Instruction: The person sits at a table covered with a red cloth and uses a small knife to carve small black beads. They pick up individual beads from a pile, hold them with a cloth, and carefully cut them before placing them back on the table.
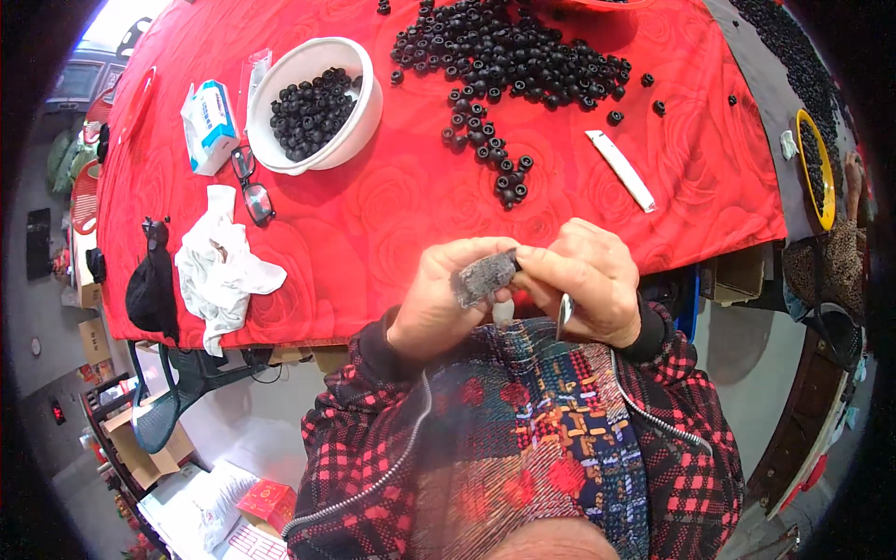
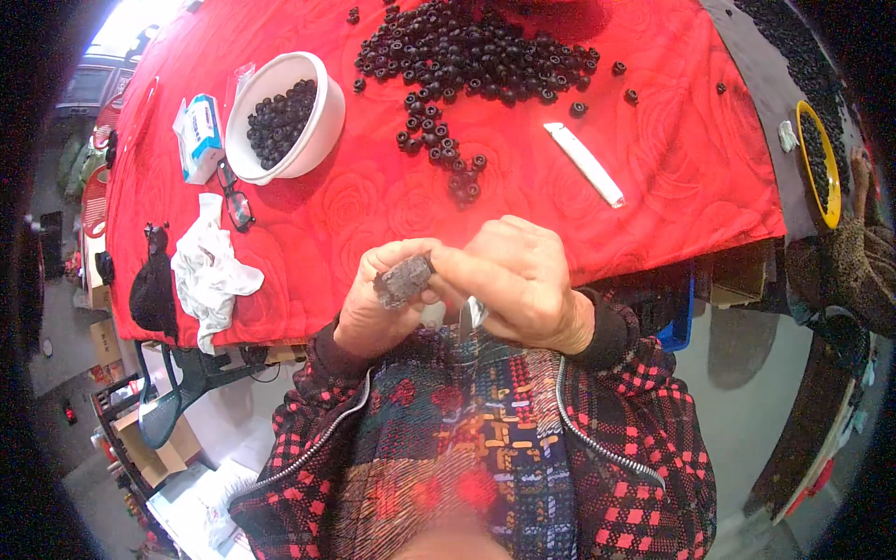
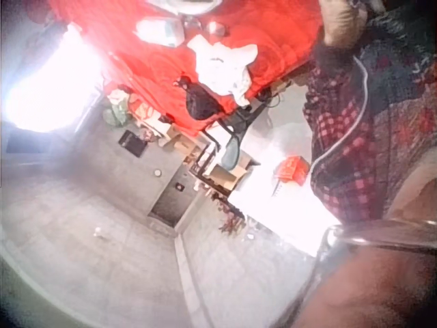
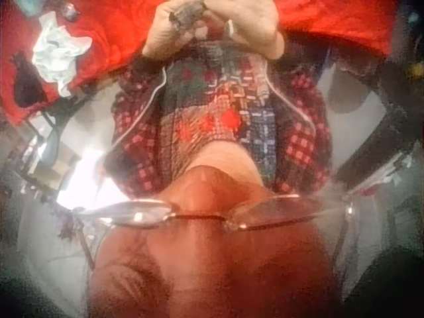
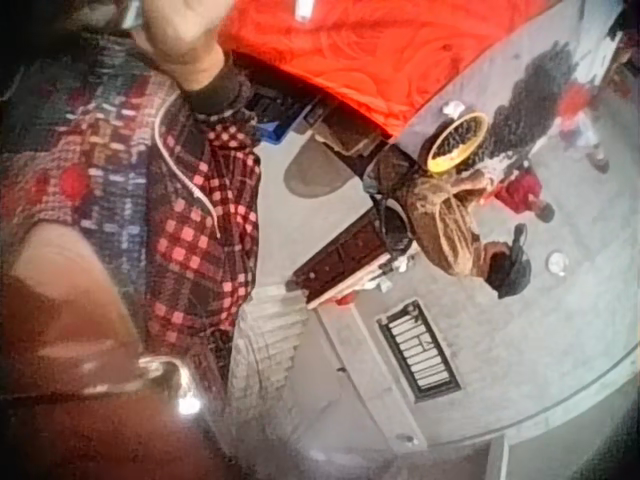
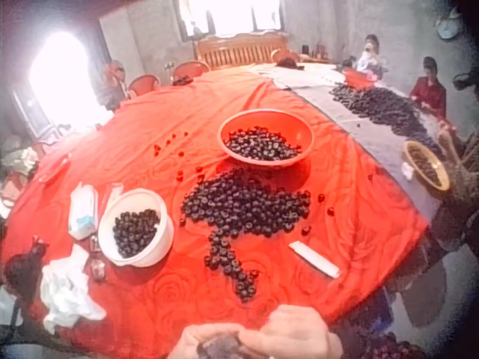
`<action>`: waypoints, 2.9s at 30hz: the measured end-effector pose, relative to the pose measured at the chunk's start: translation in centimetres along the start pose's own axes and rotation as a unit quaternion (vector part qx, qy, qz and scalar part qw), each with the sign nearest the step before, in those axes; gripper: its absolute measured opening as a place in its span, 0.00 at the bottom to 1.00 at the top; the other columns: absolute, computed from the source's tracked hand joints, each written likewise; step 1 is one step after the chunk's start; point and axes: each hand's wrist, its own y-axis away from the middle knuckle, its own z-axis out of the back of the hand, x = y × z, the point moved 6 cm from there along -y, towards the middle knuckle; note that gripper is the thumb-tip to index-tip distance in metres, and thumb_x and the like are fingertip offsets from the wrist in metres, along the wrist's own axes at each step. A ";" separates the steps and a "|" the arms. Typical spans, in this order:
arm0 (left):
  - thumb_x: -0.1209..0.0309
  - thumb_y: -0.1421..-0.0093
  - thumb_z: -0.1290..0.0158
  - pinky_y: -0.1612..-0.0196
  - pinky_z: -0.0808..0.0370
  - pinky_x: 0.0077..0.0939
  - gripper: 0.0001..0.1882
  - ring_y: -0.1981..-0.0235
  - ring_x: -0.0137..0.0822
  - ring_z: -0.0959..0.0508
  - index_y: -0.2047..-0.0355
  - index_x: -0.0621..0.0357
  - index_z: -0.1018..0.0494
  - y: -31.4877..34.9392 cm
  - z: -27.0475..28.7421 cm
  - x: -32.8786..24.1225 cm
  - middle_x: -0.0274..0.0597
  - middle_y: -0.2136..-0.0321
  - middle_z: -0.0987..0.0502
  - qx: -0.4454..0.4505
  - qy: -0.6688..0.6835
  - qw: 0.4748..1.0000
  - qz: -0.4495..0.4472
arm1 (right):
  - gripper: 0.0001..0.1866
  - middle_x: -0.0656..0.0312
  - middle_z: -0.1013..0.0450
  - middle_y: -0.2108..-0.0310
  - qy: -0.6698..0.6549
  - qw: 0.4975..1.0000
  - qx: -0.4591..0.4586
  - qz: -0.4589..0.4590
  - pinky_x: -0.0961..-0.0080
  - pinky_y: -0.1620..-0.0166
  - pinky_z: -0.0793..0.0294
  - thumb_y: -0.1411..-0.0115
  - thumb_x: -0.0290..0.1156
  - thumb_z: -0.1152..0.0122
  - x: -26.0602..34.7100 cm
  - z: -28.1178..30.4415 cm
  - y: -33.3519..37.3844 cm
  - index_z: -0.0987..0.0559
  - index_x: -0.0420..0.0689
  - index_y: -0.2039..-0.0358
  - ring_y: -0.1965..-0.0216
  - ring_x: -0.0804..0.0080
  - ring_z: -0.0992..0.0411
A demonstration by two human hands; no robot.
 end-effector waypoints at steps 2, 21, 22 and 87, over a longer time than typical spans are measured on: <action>0.80 0.39 0.50 0.67 0.28 0.15 0.12 0.69 0.21 0.26 0.55 0.65 0.27 0.0 -0.4 -0.6 0.33 0.70 0.24 -0.037 -0.044 0.998 0.006 | 0.18 0.62 0.30 0.82 0.022 1.000 0.007 0.010 0.73 0.80 0.40 0.58 0.19 0.29 0.2 0.0 0.3 0.23 0.36 0.65 0.85 0.70 0.35; 0.72 0.42 0.44 0.72 0.24 0.24 0.16 0.71 0.30 0.24 0.55 0.69 0.27 -1.1 0.5 -0.7 0.42 0.69 0.23 -0.035 -0.042 0.998 0.017 | 0.08 0.53 0.31 0.73 -0.048 0.966 0.115 -0.228 0.64 0.69 0.30 0.43 0.26 0.45 -4.0 0.3 0.7 0.26 0.39 0.63 0.71 0.53 0.29; 0.72 0.42 0.44 0.72 0.24 0.23 0.16 0.71 0.30 0.24 0.55 0.69 0.27 -1.1 0.6 -0.6 0.42 0.69 0.23 -0.037 -0.039 0.998 0.014 | 0.08 0.53 0.31 0.73 -0.047 0.965 0.117 -0.228 0.64 0.69 0.30 0.43 0.26 0.45 -4.1 0.2 0.8 0.26 0.39 0.63 0.71 0.53 0.29; 0.71 0.53 0.37 0.68 0.27 0.37 0.12 0.70 0.46 0.25 0.68 0.58 0.27 -5.5 -0.2 -2.8 0.45 0.73 0.27 -0.068 -0.651 0.701 -0.281 | 0.07 0.58 0.33 0.80 0.112 0.979 -0.071 -0.152 0.70 0.78 0.34 0.51 0.19 0.37 -6.1 0.3 4.2 0.25 0.41 0.70 0.81 0.63 0.33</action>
